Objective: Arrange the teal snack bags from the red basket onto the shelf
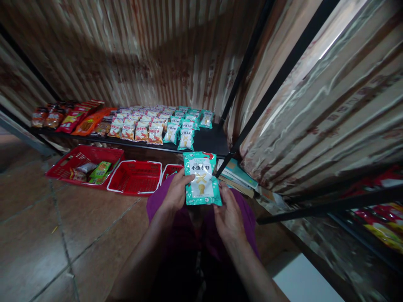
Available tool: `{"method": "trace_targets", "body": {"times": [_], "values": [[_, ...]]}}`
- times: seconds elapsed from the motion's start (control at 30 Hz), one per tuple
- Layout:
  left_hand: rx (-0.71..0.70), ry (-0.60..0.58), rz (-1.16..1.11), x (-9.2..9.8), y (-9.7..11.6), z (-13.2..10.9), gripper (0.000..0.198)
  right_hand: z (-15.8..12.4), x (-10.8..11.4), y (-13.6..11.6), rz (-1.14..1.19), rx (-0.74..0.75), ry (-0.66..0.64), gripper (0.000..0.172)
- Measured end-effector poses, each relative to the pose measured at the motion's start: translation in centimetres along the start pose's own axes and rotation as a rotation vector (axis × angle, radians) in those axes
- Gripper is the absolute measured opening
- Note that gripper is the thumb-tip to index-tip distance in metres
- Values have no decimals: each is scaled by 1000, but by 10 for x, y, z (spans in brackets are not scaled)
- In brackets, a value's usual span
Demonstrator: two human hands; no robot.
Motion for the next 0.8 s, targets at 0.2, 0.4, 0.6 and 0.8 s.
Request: {"method": "trace_targets", "body": {"times": [0.2, 0.4, 0.6, 0.8], "values": [[35, -11, 34, -1, -8, -2, 38, 25, -12, -26, 72, -125, -88, 41], [68, -26, 98, 0, -10, -5, 37, 42, -23, -44, -52, -227, -279, 34], [49, -104, 84, -4, -10, -5, 43, 60, -25, -41, -25, -150, -122, 26], [101, -118, 135, -2, -14, -9, 51, 85, -29, -42, -9, -93, 10, 17]]}}
Point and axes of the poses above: each hand's wrist, its own z-axis towards the middle knuckle, its own x-axis out of the back of the hand, y = z × x, the point moved 5 cm from there along z, towards the middle knuckle, and after that the axes turned 5 degrees about x, right-handed, at the moved point
